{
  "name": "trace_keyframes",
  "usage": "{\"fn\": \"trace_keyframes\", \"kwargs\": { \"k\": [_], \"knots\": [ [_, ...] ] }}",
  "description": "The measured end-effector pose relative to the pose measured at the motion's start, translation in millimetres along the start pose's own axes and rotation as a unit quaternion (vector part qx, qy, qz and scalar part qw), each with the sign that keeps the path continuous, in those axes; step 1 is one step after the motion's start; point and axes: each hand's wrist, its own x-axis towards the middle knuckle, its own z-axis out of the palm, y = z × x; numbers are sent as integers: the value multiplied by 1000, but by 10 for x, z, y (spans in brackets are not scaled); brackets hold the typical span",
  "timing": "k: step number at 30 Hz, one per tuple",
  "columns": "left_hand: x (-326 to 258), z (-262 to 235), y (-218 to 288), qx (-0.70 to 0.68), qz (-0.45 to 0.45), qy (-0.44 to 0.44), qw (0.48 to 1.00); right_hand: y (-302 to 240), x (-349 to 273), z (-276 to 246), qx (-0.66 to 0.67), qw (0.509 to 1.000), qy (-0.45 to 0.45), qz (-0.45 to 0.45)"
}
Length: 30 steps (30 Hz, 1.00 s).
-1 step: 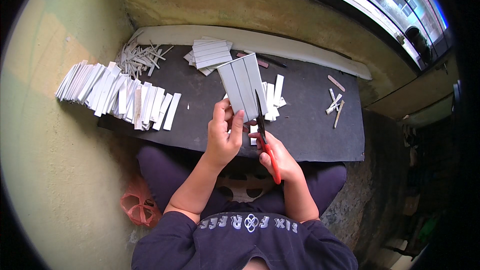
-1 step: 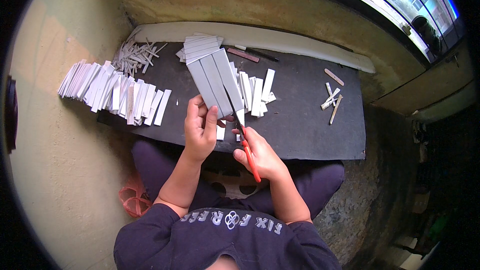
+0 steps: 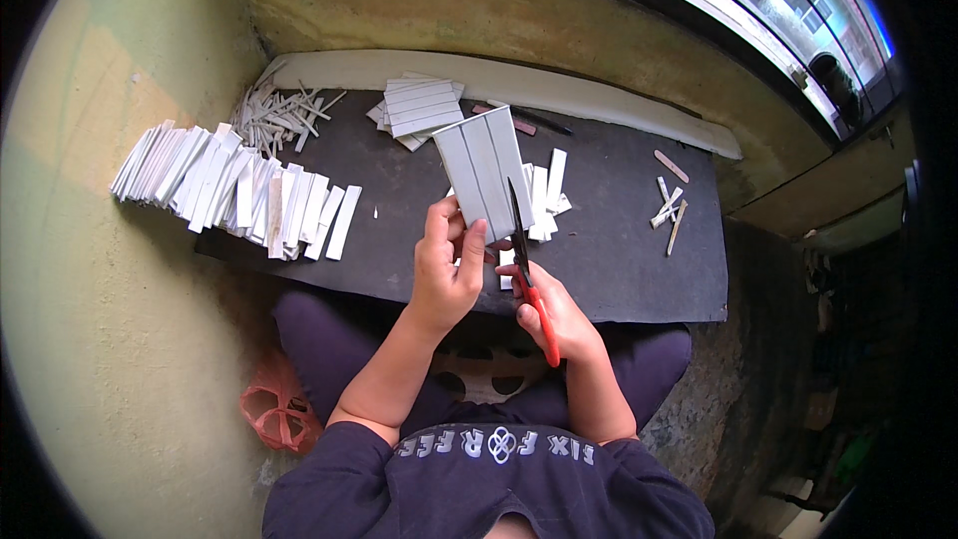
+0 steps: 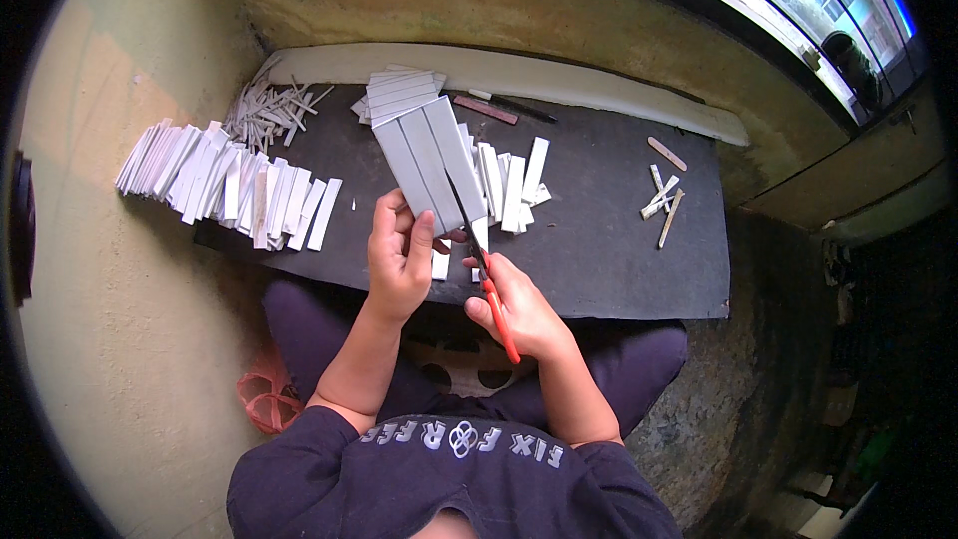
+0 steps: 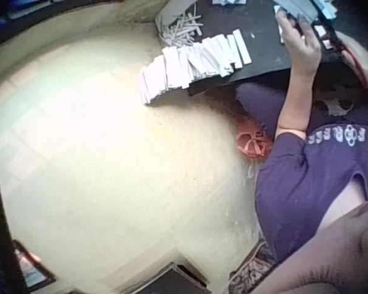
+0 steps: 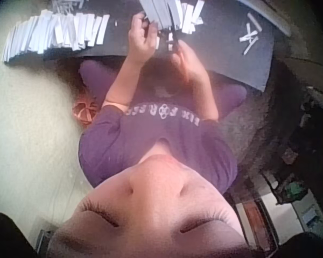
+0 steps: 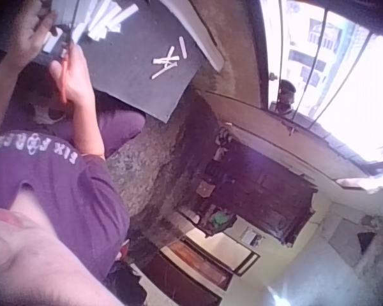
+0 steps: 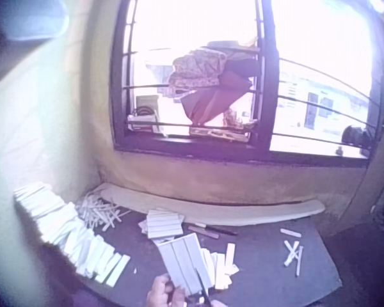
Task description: The person sits on the floor and uses red scissors to cut a stack of white paper sheets into thin vertical strips. The person repeatedly cuts the paper and places the resulting strips onto a pile on the floor.
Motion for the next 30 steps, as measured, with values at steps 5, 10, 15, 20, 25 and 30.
{"fn": "trace_keyframes", "kwargs": {
  "k": [5,10,15,20,25,30],
  "knots": [
    [24,-27,8,-5,-21,3,1000,26,37,24,-26,999,23,-5],
    [44,-23,4,-17,-21,11,1000,45,74,35,-14,999,36,1],
    [62,-54,-21,-14,-26,17,999,50,127,50,-6,999,45,9],
    [92,-81,-52,-14,-15,18,1000,80,174,63,-28,998,60,5],
    [101,-69,-17,-16,-27,29,999,155,199,80,-48,995,81,-18],
    [112,-83,-25,-29,-30,30,999,186,229,107,-63,992,99,-41]
  ]
}}
